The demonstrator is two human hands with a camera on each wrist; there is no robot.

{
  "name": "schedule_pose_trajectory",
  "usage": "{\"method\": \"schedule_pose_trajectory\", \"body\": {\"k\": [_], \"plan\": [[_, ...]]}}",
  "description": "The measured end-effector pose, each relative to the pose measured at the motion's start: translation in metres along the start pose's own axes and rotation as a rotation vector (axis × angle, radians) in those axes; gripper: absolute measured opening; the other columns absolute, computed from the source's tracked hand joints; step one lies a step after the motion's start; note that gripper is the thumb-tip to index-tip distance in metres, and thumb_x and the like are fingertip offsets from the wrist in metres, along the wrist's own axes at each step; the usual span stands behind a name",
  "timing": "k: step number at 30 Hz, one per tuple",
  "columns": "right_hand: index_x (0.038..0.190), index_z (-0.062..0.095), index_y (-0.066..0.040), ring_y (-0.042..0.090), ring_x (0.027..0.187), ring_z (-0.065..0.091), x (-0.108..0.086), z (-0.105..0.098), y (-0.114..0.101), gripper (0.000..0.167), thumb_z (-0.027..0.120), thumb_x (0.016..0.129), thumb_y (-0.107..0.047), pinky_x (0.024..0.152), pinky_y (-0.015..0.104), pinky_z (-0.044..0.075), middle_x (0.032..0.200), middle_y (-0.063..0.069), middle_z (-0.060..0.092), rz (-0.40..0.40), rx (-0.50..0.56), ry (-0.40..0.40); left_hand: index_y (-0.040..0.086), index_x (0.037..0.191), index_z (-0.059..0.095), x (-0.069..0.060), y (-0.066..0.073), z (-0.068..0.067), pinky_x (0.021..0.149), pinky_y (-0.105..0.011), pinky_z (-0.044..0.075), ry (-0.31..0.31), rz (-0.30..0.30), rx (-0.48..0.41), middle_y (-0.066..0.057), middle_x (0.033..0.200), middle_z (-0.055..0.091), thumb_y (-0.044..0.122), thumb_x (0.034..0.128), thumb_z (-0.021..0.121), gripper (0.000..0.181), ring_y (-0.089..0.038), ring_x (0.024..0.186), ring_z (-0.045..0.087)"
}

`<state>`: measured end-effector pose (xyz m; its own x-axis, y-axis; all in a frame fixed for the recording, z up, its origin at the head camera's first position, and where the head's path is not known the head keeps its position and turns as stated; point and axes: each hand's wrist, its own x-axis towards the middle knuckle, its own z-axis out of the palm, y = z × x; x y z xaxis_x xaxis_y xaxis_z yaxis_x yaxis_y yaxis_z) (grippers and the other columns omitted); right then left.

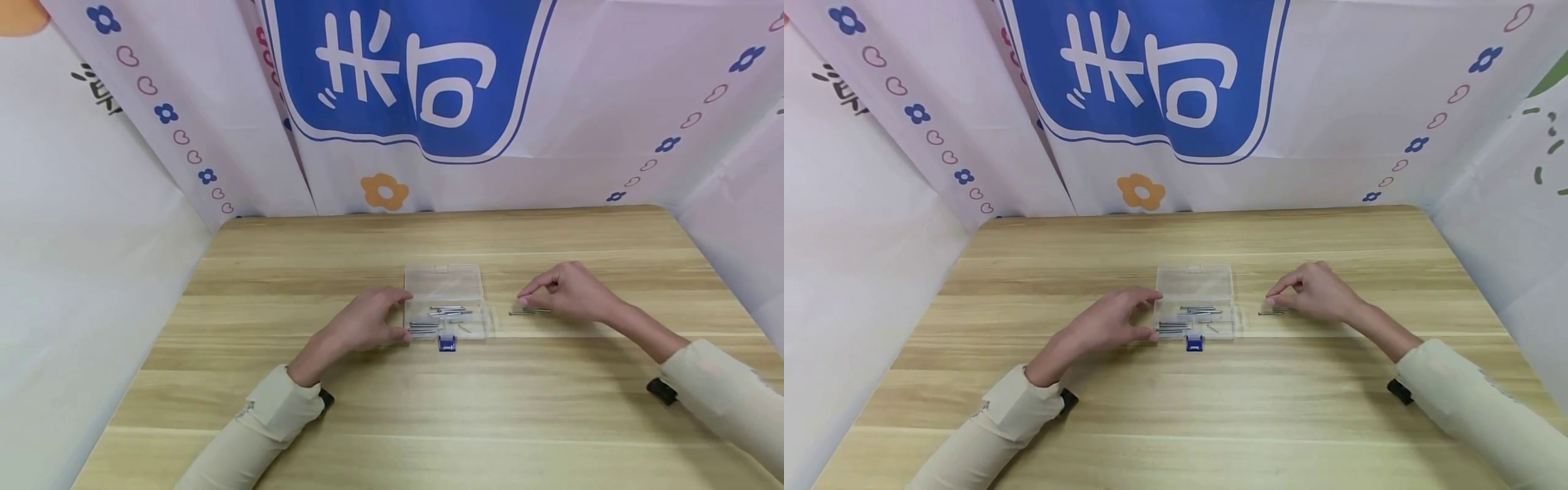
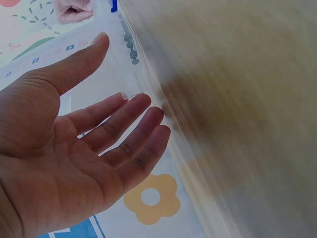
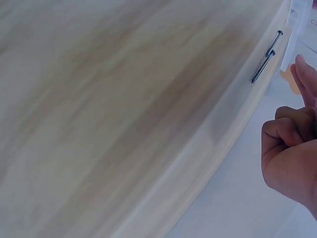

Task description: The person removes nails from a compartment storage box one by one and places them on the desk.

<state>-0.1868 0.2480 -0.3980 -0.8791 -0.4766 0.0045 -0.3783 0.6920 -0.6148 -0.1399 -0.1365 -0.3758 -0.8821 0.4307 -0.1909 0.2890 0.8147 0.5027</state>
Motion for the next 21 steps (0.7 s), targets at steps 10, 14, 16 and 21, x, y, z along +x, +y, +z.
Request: {"method": "schedule_pose_trajectory", "body": {"k": [10,14,16,21], "plan": [[0.098,0.088,-0.017,-0.002,0.049,0.021,0.013,0.019,-0.015,0.006,0.085,0.093,-0.019,0.049,0.018,0.021,0.052,-0.013,0.032,-0.046,0.035,0.018,0.006,0.15,0.061,0.0,0.0,0.0,0.106,-0.044,0.055,0.005,-0.005,0.005,-0.007,0.136,0.071,0.024,0.0873,0.092,0.072,-0.023,0.12,0.065],[0.099,0.088,-0.017,-0.002,0.048,0.02,0.017,0.024,-0.021,0.007,0.085,0.094,-0.02,0.049,0.018,0.021,0.051,-0.014,0.029,-0.058,0.049,0.014,0.005,0.15,0.061,0.0,0.0,0.001,0.106,-0.043,0.056,0.011,0.001,0.011,-0.007,0.135,0.071,0.024,0.0873,0.092,0.072,-0.023,0.119,0.065],[0.1,0.088,-0.017,-0.001,0.048,0.019,0.019,0.026,-0.024,0.008,0.085,0.094,-0.021,0.049,0.018,0.021,0.051,-0.014,0.029,-0.063,0.051,0.013,0.005,0.149,0.061,0.0,0.0,0.002,0.105,-0.043,0.056,0.013,0.006,0.014,-0.007,0.135,0.071,0.024,0.0872,0.092,0.072,-0.023,0.119,0.065],[0.1,0.088,-0.017,-0.001,0.049,0.019,0.023,0.029,-0.031,0.009,0.085,0.094,-0.023,0.05,0.019,0.02,0.05,-0.014,0.029,-0.068,0.061,0.006,0.004,0.149,0.061,-0.001,0.0,0.001,0.105,-0.044,0.056,0.013,0.018,0.025,-0.009,0.134,0.071,0.024,0.0876,0.092,0.072,-0.024,0.119,0.065]]}}
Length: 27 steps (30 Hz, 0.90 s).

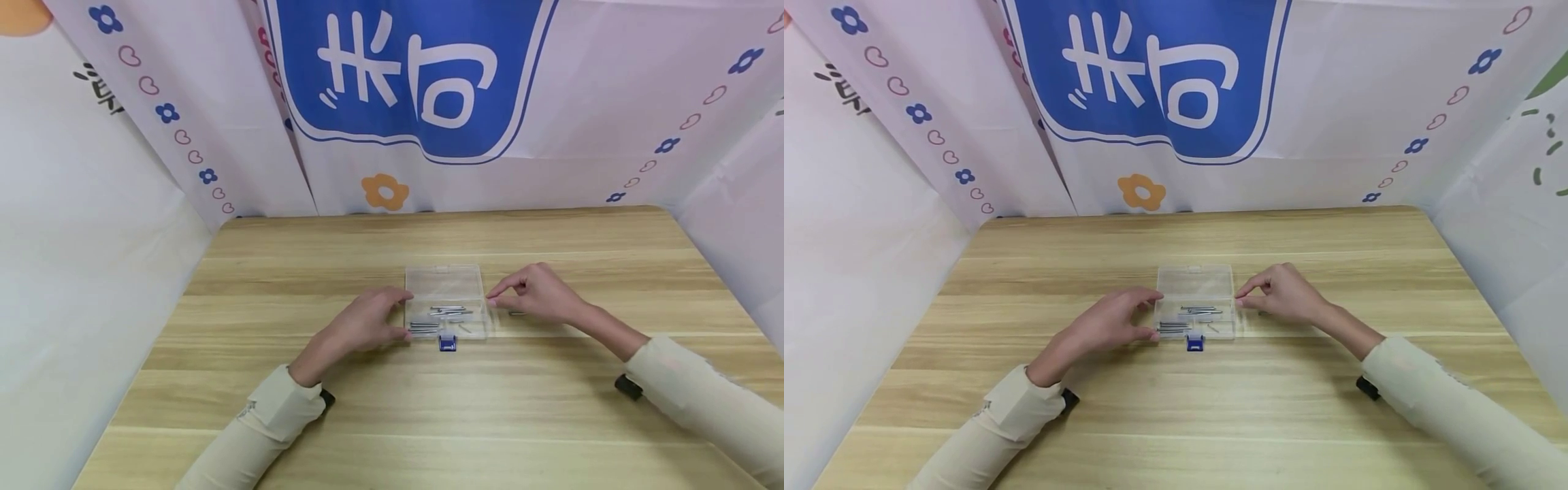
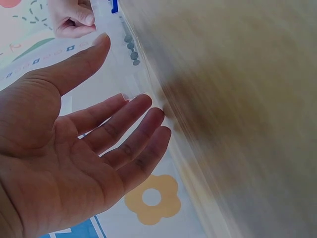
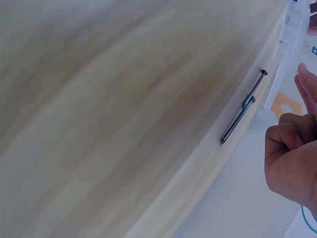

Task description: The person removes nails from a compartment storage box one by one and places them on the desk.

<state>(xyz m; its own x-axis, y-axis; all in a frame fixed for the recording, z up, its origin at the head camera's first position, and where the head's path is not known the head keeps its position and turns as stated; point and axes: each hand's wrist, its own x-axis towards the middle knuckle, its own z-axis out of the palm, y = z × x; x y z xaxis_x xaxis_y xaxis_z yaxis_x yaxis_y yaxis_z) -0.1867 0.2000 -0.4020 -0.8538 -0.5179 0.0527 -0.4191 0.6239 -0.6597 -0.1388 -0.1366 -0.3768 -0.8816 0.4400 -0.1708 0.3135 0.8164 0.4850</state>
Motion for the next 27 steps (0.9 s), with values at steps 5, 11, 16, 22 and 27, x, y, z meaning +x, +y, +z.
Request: {"method": "schedule_pose_trajectory", "body": {"k": [5,11,16,22,27], "plan": [[0.099,0.088,-0.016,0.0,0.05,0.02,0.005,0.005,-0.004,0.009,0.086,0.093,-0.022,0.05,0.019,0.02,0.051,-0.014,0.03,-0.021,0.006,-0.007,0.003,0.149,0.061,0.0,0.0,0.0,0.106,-0.044,0.056,0.0,0.004,0.002,-0.009,0.135,0.071,0.024,0.0878,0.092,0.072,-0.024,0.12,0.066],[0.098,0.088,-0.016,-0.001,0.049,0.02,0.01,0.012,-0.006,0.008,0.087,0.092,-0.021,0.05,0.018,0.02,0.05,-0.014,0.031,-0.051,0.008,-0.003,0.005,0.15,0.06,0.0,0.001,0.0,0.107,-0.044,0.055,-0.005,-0.008,0.005,-0.009,0.136,0.071,0.025,0.0883,0.091,0.072,-0.024,0.121,0.065],[0.097,0.088,-0.017,-0.002,0.048,0.021,0.015,0.017,-0.008,0.009,0.088,0.092,-0.023,0.049,0.019,0.019,0.049,-0.013,0.038,-0.055,0.007,-0.011,0.006,0.15,0.06,0.0,0.001,0.001,0.107,-0.044,0.055,-0.007,-0.011,0.01,-0.008,0.136,0.07,0.025,0.0885,0.091,0.072,-0.023,0.121,0.065],[0.098,0.088,-0.017,0.0,0.047,0.023,0.019,0.021,-0.014,0.009,0.088,0.091,-0.023,0.049,0.019,0.02,0.062,-0.006,0.068,-0.06,0.003,-0.021,0.004,0.149,0.061,0.0,0.001,0.0,0.107,-0.045,0.055,-0.001,0.005,0.012,-0.009,0.136,0.071,0.025,0.0884,0.091,0.071,-0.024,0.12,0.066],[0.098,0.088,-0.018,0.001,0.048,0.023,0.022,0.024,-0.018,0.008,0.089,0.09,-0.021,0.049,0.019,0.021,0.09,-0.002,0.084,-0.078,-0.015,-0.031,0.003,0.149,0.061,0.0,0.0,0.0,0.105,-0.045,0.056,0.002,0.013,0.014,-0.009,0.135,0.071,0.025,0.0883,0.091,0.071,-0.024,0.119,0.066]]}}
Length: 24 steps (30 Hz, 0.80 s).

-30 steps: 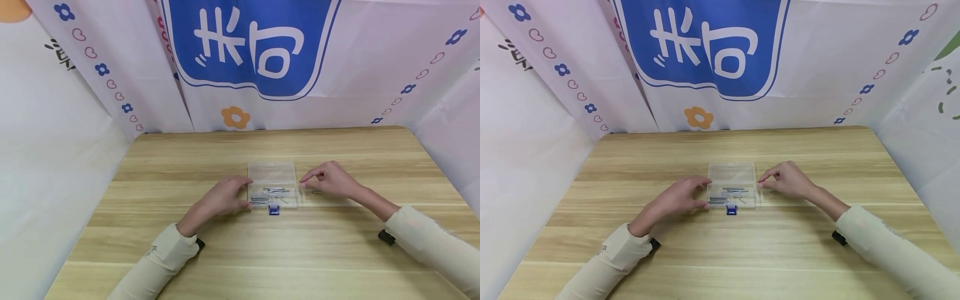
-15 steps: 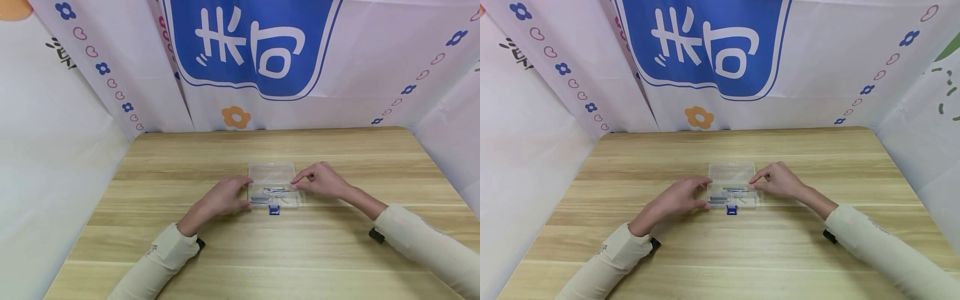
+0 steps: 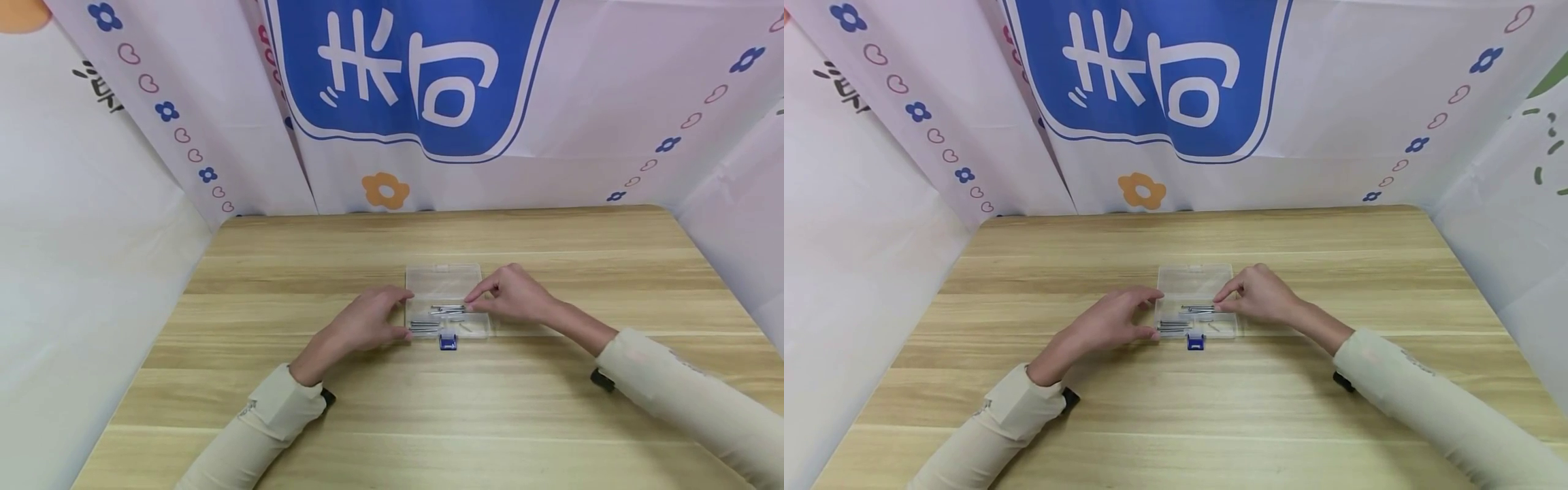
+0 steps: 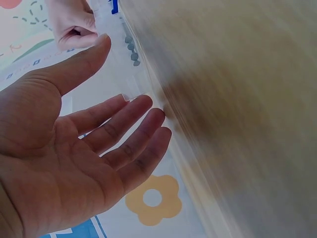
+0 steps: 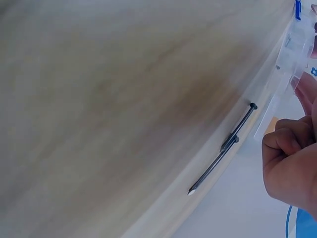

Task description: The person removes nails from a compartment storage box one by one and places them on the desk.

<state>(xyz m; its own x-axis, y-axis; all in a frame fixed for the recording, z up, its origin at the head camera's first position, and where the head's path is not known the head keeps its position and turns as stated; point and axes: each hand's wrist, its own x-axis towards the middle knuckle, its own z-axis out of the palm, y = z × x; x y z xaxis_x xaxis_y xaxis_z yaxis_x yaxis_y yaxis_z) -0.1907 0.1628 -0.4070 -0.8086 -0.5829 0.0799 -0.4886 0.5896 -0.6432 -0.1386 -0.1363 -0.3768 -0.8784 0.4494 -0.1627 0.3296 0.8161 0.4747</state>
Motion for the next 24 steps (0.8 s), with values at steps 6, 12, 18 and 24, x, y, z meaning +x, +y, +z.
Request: {"method": "schedule_pose_trajectory", "body": {"k": [6,12,18,24], "plan": [[0.097,0.089,-0.018,0.001,0.049,0.025,0.003,0.003,-0.002,0.009,0.09,0.088,-0.021,0.05,0.019,0.025,0.094,0.0,0.085,-0.011,-0.032,0.0,0.003,0.149,0.06,0.0,0.0,0.0,0.106,-0.045,0.055,-0.006,-0.004,-0.004,-0.009,0.135,0.071,0.025,0.0887,0.091,0.072,-0.024,0.12,0.066],[0.096,0.089,-0.017,0.002,0.05,0.027,0.006,0.007,-0.003,0.009,0.09,0.088,-0.02,0.051,0.019,0.026,0.09,0.001,0.084,-0.051,-0.042,-0.003,0.004,0.15,0.06,0.0,0.0,0.001,0.106,-0.045,0.055,-0.013,-0.006,-0.002,-0.009,0.135,0.071,0.026,0.0886,0.091,0.072,-0.024,0.119,0.065],[0.095,0.089,-0.017,0.001,0.05,0.03,0.008,0.009,-0.004,0.008,0.09,0.088,-0.019,0.051,0.019,0.028,0.093,0.001,0.085,-0.093,-0.069,-0.012,0.005,0.15,0.06,0.001,0.0,0.003,0.106,-0.044,0.055,-0.016,-0.009,-0.003,-0.009,0.135,0.071,0.026,0.0887,0.091,0.072,-0.023,0.119,0.065],[0.098,0.089,-0.017,-0.001,0.049,0.029,0.012,0.009,-0.006,0.01,0.089,0.089,-0.022,0.05,0.018,0.026,0.096,0.001,0.085,-0.133,-0.153,-0.047,0.005,0.15,0.06,0.001,0.0,0.001,0.107,-0.044,0.055,-0.011,-0.013,0.004,-0.008,0.135,0.071,0.025,0.0881,0.092,0.073,-0.023,0.119,0.065]]}}
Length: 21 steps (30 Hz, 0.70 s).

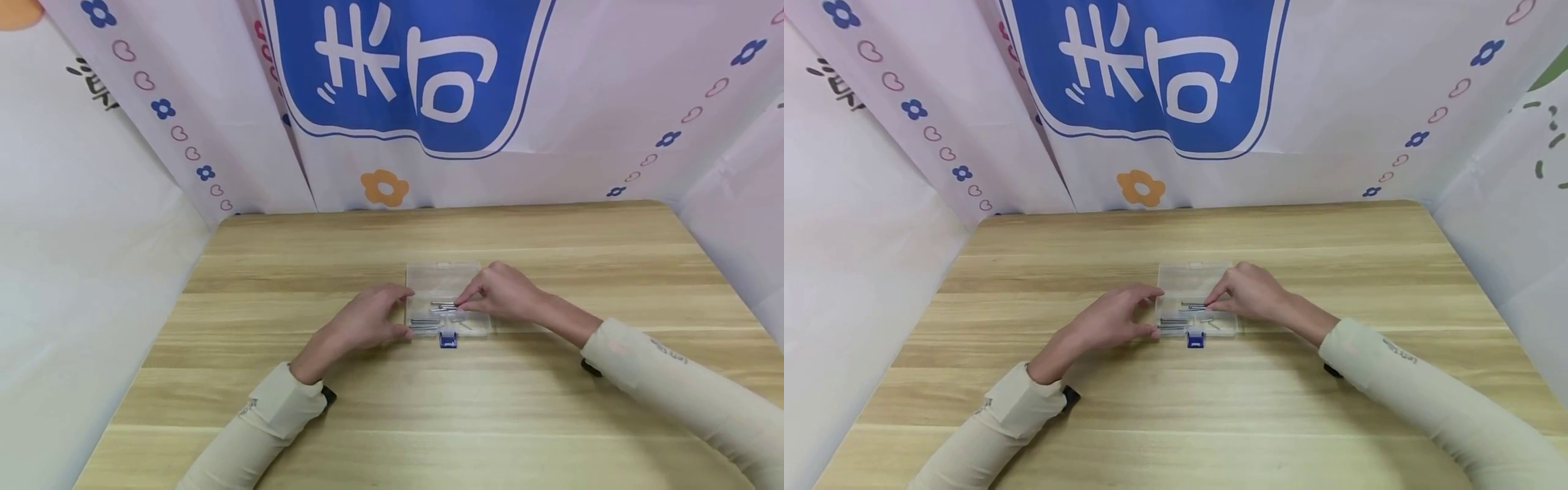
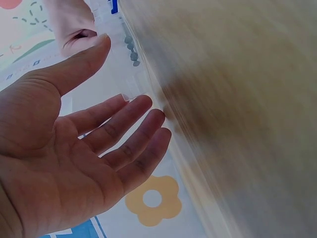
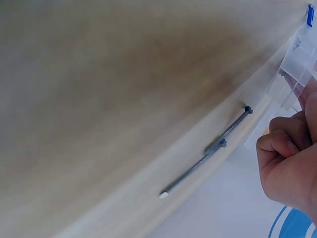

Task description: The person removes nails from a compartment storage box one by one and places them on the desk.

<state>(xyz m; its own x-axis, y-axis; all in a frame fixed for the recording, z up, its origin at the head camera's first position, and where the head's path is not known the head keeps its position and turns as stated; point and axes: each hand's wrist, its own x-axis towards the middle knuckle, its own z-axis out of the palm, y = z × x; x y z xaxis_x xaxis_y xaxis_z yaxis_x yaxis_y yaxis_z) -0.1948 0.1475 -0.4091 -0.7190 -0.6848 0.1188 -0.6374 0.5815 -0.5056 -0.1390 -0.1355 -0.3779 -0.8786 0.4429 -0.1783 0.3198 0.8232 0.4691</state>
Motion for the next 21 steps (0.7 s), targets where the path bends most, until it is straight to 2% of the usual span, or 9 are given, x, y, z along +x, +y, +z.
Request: {"method": "schedule_pose_trajectory", "body": {"k": [8,15,21], "plan": [[0.096,0.088,-0.017,-0.001,0.052,0.04,0.0052,-0.0036,-0.0034,0.006,0.088,0.091,-0.019,0.054,0.018,0.037,0.095,0.002,0.085,-0.014,-0.048,-0.009,0.004,0.151,0.059,0.0012,0.0007,-0.0038,0.108,-0.044,0.054,0.003,-0.001,-0.002,-0.009,0.136,0.07,0.024,0.0882,0.092,0.073,-0.023,0.119,0.065],[0.093,0.088,-0.017,-0.002,0.054,0.039,0.0036,-0.0015,-0.001,0.003,0.086,0.092,-0.019,0.052,0.018,0.031,0.08,-0.007,0.08,-0.045,-0.034,-0.035,0.004,0.15,0.06,0.0001,0.0004,-0.0002,0.109,-0.044,0.054,0.002,-0.001,-0.008,-0.009,0.138,0.07,0.023,0.0873,0.092,0.073,-0.023,0.12,0.065],[0.092,0.087,-0.017,-0.006,0.057,0.045,0.002,-0.0002,0.0013,0.004,0.084,0.093,-0.019,0.056,0.018,0.04,0.09,-0.004,0.083,-0.116,-0.063,-0.008,0.005,0.15,0.06,-0.0004,-0.0002,0.0001,0.111,-0.045,0.054,0.005,-0.004,-0.004,-0.008,0.139,0.07,0.024,0.0874,0.092,0.073,-0.023,0.122,0.065]]}}
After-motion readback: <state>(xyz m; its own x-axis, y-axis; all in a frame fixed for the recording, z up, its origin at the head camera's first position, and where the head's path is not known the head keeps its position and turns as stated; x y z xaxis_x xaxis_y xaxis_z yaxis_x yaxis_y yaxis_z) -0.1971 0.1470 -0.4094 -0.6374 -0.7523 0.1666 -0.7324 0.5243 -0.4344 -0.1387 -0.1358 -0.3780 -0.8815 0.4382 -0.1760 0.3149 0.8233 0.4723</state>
